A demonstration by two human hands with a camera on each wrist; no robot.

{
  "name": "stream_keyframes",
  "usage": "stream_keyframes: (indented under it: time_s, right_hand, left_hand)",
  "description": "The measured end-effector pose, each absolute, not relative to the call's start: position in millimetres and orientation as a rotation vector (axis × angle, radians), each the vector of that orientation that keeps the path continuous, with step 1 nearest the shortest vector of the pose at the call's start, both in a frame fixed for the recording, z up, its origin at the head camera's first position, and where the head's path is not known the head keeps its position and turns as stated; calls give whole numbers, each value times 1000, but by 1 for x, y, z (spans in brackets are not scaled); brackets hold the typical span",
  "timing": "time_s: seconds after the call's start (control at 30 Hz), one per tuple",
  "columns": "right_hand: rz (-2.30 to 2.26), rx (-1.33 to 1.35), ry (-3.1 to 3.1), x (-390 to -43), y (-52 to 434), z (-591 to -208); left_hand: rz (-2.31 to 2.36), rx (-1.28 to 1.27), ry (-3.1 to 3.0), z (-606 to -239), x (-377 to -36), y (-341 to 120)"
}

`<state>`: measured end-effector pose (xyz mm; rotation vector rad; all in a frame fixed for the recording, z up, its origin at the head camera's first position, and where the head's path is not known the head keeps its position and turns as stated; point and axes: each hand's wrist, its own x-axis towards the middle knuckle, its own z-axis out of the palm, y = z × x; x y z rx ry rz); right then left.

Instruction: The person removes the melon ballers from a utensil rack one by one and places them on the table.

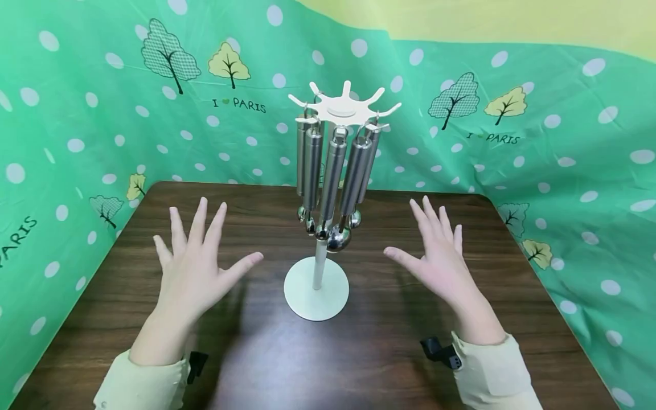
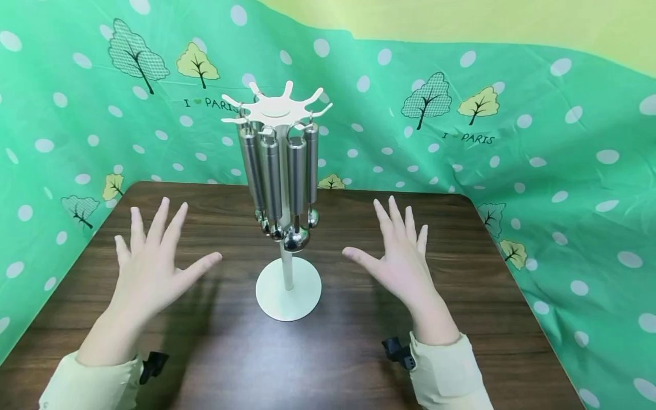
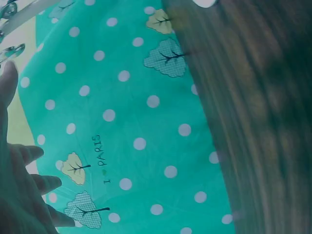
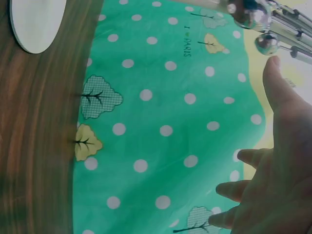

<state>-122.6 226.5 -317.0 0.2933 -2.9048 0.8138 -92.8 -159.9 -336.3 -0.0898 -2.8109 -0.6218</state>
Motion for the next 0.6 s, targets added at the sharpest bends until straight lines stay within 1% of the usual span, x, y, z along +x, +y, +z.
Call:
stream_keyframes:
  time_s: [0.17,0.3,0.6]
  right_hand:
    - [1047,365,-2848,-120,226,-305]
    - [1139,394,-2816,-119,222,-299]
    - [1366,415,-2636,-117,205,-284]
  left_hand:
    - [-879,-141,-2708,-320,-92,-157]
    - [-1038,-217,-2538,-306,-93,-156]
    - [-1188,-367,-2235,-275,-99,-149]
